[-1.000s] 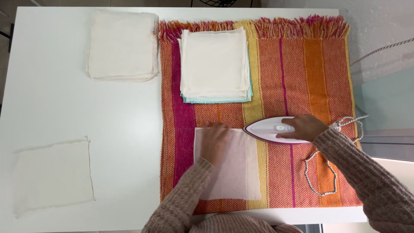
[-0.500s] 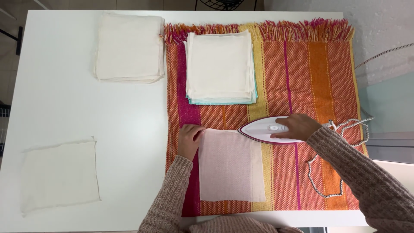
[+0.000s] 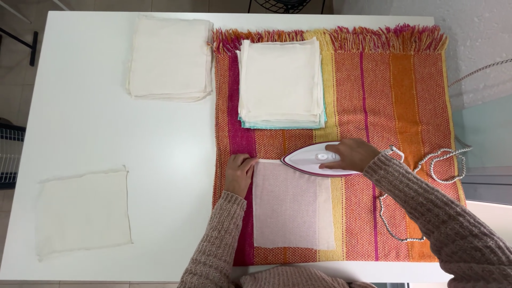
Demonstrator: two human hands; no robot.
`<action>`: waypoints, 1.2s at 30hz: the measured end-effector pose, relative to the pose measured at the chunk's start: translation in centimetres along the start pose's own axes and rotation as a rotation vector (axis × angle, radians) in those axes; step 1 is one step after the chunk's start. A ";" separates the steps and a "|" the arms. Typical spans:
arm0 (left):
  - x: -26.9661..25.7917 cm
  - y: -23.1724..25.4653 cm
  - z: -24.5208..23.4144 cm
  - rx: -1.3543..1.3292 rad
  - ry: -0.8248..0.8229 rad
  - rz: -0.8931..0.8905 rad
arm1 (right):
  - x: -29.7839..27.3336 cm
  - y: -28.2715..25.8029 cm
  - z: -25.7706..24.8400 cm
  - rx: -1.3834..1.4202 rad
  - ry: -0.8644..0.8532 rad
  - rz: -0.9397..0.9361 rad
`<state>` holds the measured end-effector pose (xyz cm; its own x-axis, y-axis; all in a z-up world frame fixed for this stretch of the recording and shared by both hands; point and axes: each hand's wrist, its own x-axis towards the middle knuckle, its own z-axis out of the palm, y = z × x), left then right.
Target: Ironing and folding small squares of white fabric on a table.
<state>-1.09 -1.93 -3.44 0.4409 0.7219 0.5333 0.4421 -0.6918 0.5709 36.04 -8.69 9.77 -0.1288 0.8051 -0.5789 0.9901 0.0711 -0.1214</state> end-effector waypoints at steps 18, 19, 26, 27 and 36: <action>-0.6 4.2 -5.8 -0.015 0.053 -0.319 | 3.3 -9.9 -5.0 0.117 0.015 -0.129; -0.8 4.9 -6.3 -0.052 0.047 -0.389 | 3.5 -10.2 -5.2 0.117 0.019 -0.145; -1.5 5.7 -6.6 -0.074 0.058 -0.429 | 4.2 -10.8 -4.7 0.108 0.068 -0.175; -1.7 5.6 -6.5 -0.070 0.062 -0.429 | 4.2 -10.8 -4.8 0.106 0.070 -0.179; -2.2 5.2 -6.1 -0.053 0.055 -0.390 | 6.2 -10.7 -2.2 0.165 0.081 -0.146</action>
<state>-4.53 -7.01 2.12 0.2053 0.9311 0.3016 0.5263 -0.3648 0.7680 24.74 -3.17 9.30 -0.2581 0.8383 -0.4802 0.9379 0.0983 -0.3326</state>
